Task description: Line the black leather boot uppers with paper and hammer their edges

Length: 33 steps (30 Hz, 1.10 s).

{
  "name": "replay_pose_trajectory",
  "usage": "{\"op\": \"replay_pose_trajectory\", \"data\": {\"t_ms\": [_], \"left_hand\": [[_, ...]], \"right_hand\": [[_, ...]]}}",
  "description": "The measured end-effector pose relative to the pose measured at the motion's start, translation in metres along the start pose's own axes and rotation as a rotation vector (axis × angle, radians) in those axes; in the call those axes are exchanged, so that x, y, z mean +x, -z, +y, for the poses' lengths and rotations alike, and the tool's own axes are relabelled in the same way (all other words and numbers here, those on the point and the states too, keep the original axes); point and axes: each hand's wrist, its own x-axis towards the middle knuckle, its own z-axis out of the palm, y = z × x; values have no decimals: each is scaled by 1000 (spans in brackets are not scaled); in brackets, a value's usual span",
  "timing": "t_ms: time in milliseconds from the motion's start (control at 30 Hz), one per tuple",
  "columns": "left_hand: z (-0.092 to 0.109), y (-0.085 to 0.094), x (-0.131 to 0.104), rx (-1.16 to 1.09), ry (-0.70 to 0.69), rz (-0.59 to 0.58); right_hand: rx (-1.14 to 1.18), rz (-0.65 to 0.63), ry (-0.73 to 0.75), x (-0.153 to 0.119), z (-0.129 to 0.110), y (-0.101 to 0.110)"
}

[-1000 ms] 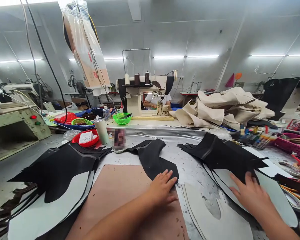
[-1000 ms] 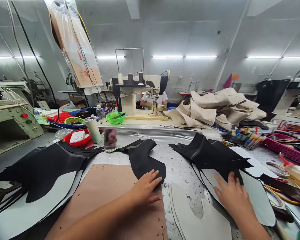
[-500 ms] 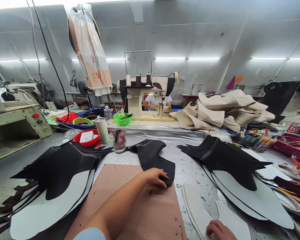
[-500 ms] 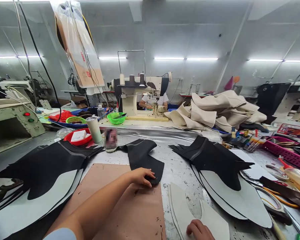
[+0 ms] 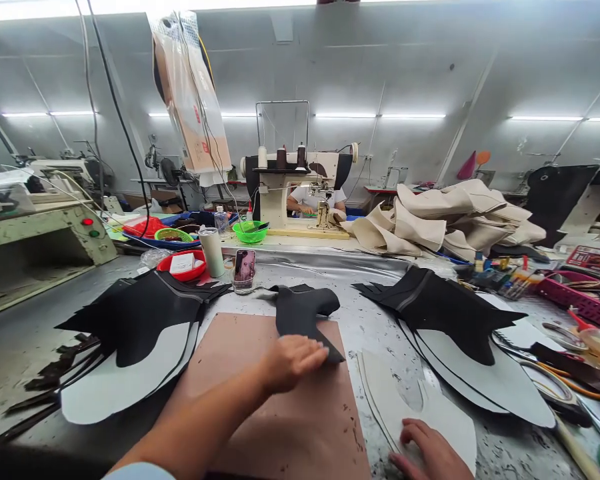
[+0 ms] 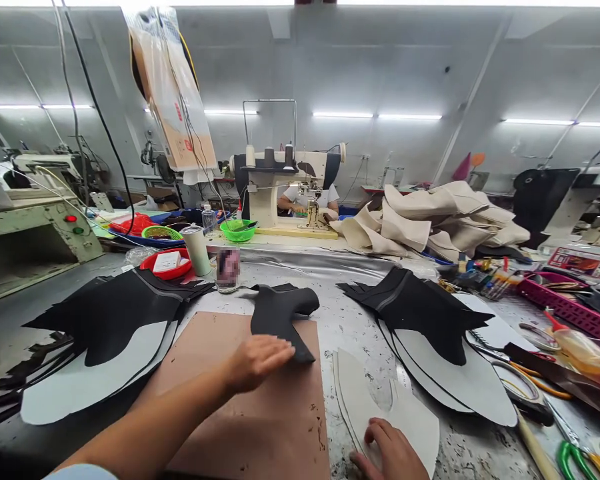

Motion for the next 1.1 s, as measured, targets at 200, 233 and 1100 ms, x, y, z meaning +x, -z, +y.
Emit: {"op": "replay_pose_trajectory", "data": {"t_ms": [200,233,1100], "left_hand": [[44,-30,-84,-15,-129,-148],[47,-31,-86,1,-130,-157],[93,-115,47,30,-216,-449]], "right_hand": [[103,-76,-49,-2,15,3],[119,-94,-50,-1,17,5],[-55,-176,-142,87,12,71]]}}
